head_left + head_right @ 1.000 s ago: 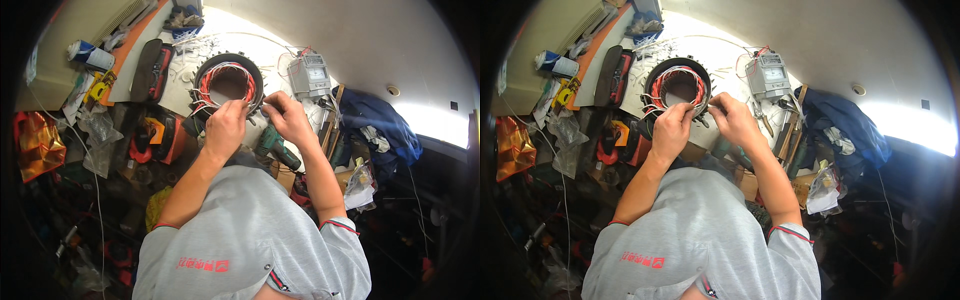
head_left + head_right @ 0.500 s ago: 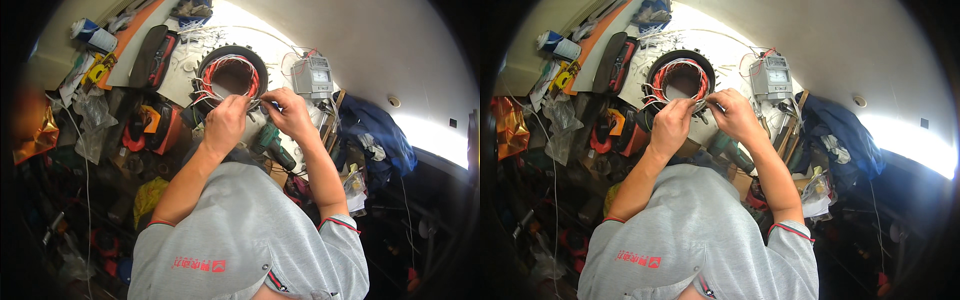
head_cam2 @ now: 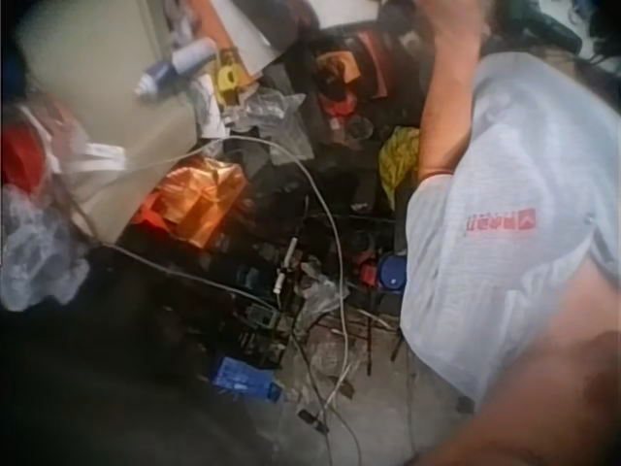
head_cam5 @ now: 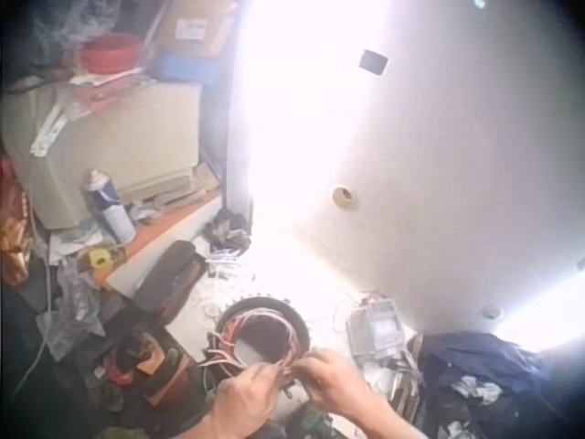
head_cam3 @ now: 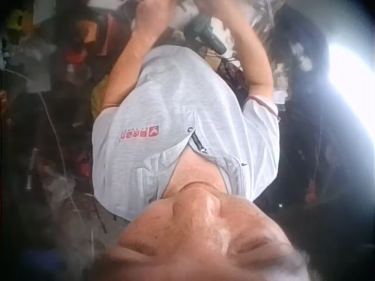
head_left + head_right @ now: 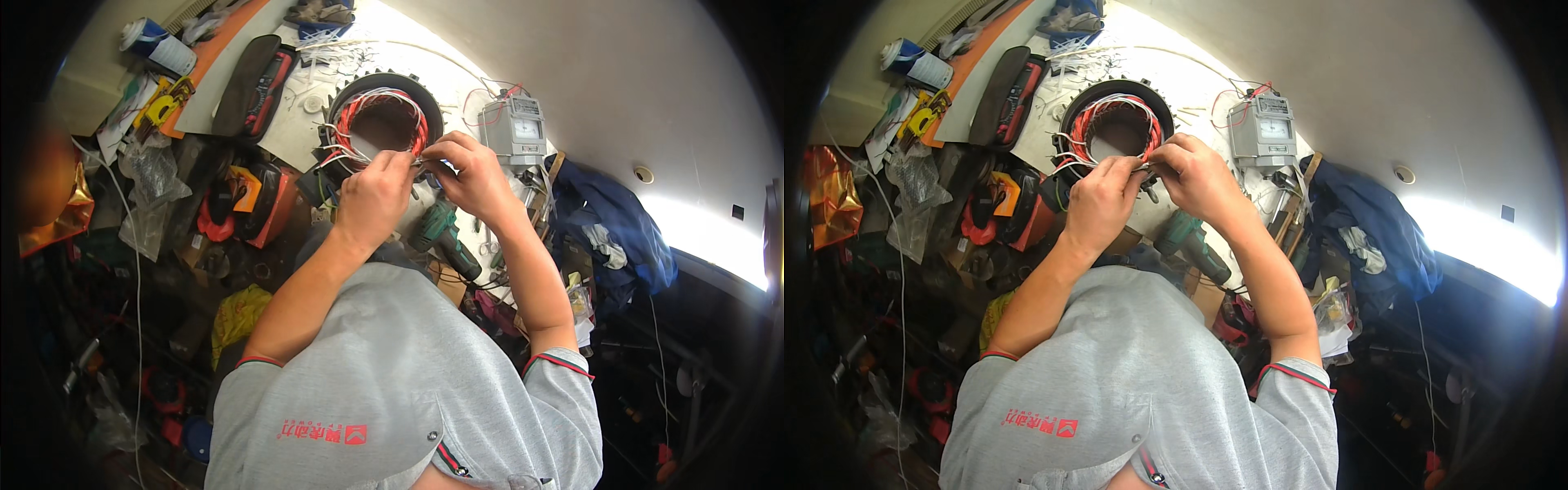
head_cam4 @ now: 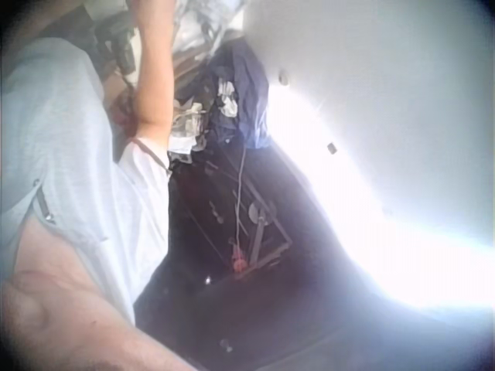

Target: The person uses a soldering iron to join exposed wire ends on a stator assembly, then uses pliers to trim excess wire and applies electrical tape to insulate the connections.

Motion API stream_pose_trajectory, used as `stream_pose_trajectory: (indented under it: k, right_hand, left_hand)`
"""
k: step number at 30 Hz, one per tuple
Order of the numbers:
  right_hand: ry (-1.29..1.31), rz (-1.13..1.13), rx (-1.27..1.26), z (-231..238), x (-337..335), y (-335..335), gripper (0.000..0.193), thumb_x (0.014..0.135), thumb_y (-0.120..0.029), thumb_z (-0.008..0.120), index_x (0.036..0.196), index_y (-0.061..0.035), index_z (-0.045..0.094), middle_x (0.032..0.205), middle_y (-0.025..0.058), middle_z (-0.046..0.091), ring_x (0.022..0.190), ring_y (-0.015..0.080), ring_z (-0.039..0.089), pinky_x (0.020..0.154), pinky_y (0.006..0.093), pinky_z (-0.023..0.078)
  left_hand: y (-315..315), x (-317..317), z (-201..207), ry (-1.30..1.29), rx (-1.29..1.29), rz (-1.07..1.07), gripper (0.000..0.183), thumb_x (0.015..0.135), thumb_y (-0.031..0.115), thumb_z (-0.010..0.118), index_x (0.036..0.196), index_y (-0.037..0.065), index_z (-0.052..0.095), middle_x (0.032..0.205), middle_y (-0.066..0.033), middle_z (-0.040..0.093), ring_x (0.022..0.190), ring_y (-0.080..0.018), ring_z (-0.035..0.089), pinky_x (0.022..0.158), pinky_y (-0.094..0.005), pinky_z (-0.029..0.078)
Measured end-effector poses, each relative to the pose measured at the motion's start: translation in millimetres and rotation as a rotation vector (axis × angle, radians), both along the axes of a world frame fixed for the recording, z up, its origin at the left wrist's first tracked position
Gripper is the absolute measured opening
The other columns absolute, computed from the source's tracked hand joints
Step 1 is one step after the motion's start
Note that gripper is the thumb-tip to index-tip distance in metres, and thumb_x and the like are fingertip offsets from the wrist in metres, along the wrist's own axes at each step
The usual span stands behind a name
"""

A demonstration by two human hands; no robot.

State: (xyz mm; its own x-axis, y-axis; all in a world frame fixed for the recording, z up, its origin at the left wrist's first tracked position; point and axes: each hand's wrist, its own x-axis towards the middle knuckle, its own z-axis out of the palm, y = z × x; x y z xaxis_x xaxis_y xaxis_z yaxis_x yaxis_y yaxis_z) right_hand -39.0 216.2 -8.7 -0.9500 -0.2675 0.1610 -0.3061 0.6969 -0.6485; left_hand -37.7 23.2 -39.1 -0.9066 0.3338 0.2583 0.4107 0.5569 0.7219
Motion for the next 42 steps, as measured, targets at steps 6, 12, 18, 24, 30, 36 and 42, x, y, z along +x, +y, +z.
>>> stream_pose_trajectory:
  k: [6, 12, 18, 24, 30, 36, 42]
  right_hand:
    - [-0.025, 0.113, -0.016, 3, -9, 5, 0.022, 0.083, 0.006, 0.073, 0.103, -0.0029, 0.073, 0.098, 0.0132, 0.07, 0.091, 0.0332, 0.07, 0.077, 0.0411, 0.057]
    - [0.009, 0.205, -0.014, 2, -15, 10, 0.021, 0.083, 0.005, 0.074, 0.103, -0.0026, 0.074, 0.097, 0.0135, 0.07, 0.09, 0.0348, 0.069, 0.079, 0.042, 0.056]
    - [-0.059, 0.218, -0.037, -4, -19, 12, 0.017, 0.086, 0.002, 0.073, 0.102, -0.0019, 0.074, 0.095, 0.0137, 0.071, 0.088, 0.0354, 0.07, 0.077, 0.0412, 0.057]
    - [-0.091, 0.177, -0.063, -6, -16, 8, 0.015, 0.087, 0.001, 0.073, 0.103, -0.0007, 0.074, 0.094, 0.0146, 0.071, 0.087, 0.0353, 0.071, 0.077, 0.0404, 0.057]
    - [-0.089, 0.165, 0.015, -1, -19, 8, 0.014, 0.088, 0.001, 0.073, 0.103, 0.0, 0.073, 0.094, 0.0157, 0.071, 0.088, 0.0352, 0.071, 0.076, 0.04, 0.057]
    - [-0.08, 0.175, -0.042, -1, -18, 6, 0.013, 0.089, -0.002, 0.073, 0.102, -0.0008, 0.071, 0.092, 0.0159, 0.07, 0.083, 0.0368, 0.07, 0.074, 0.0426, 0.058]
    - [0.106, 0.234, -0.041, -9, -18, 6, 0.015, 0.087, 0.0, 0.073, 0.102, -0.0034, 0.071, 0.091, 0.0128, 0.069, 0.081, 0.0345, 0.07, 0.069, 0.0415, 0.058]
  left_hand:
    - [4, -1, -3, 0.08, 0.005, 0.059, 0.014, 0.091, 0.012, 0.074, 0.105, 0.007, 0.074, 0.095, -0.0106, 0.075, 0.076, -0.0323, 0.073, 0.065, -0.0393, 0.058]
    - [6, -1, 1, 0.036, 0.071, 0.073, 0.012, 0.089, 0.01, 0.074, 0.1, 0.004, 0.077, 0.093, -0.012, 0.076, 0.077, -0.0322, 0.073, 0.068, -0.0383, 0.059]
    - [5, -3, 1, -0.059, 0.135, 0.093, 0.013, 0.088, 0.009, 0.076, 0.098, 0.002, 0.078, 0.093, -0.0158, 0.076, 0.081, -0.0325, 0.075, 0.072, -0.0376, 0.059]
    - [5, -1, -3, -0.06, 0.123, 0.092, 0.012, 0.089, 0.008, 0.074, 0.1, 0.001, 0.076, 0.094, -0.0168, 0.076, 0.083, -0.0337, 0.074, 0.074, -0.0391, 0.059]
    - [-2, -2, -10, -0.007, 0.185, 0.058, 0.012, 0.09, 0.002, 0.072, 0.102, -0.001, 0.072, 0.094, -0.0181, 0.074, 0.086, -0.0363, 0.073, 0.075, -0.0421, 0.058]
    - [-3, -4, -7, -0.033, 0.18, 0.03, 0.012, 0.09, -0.001, 0.071, 0.102, -0.002, 0.072, 0.094, -0.0184, 0.074, 0.085, -0.0358, 0.074, 0.074, -0.0414, 0.059]
    - [-2, -4, -10, -0.064, 0.174, 0.027, 0.014, 0.089, -0.001, 0.071, 0.103, -0.002, 0.072, 0.096, -0.0188, 0.075, 0.085, -0.0348, 0.075, 0.074, -0.039, 0.061]
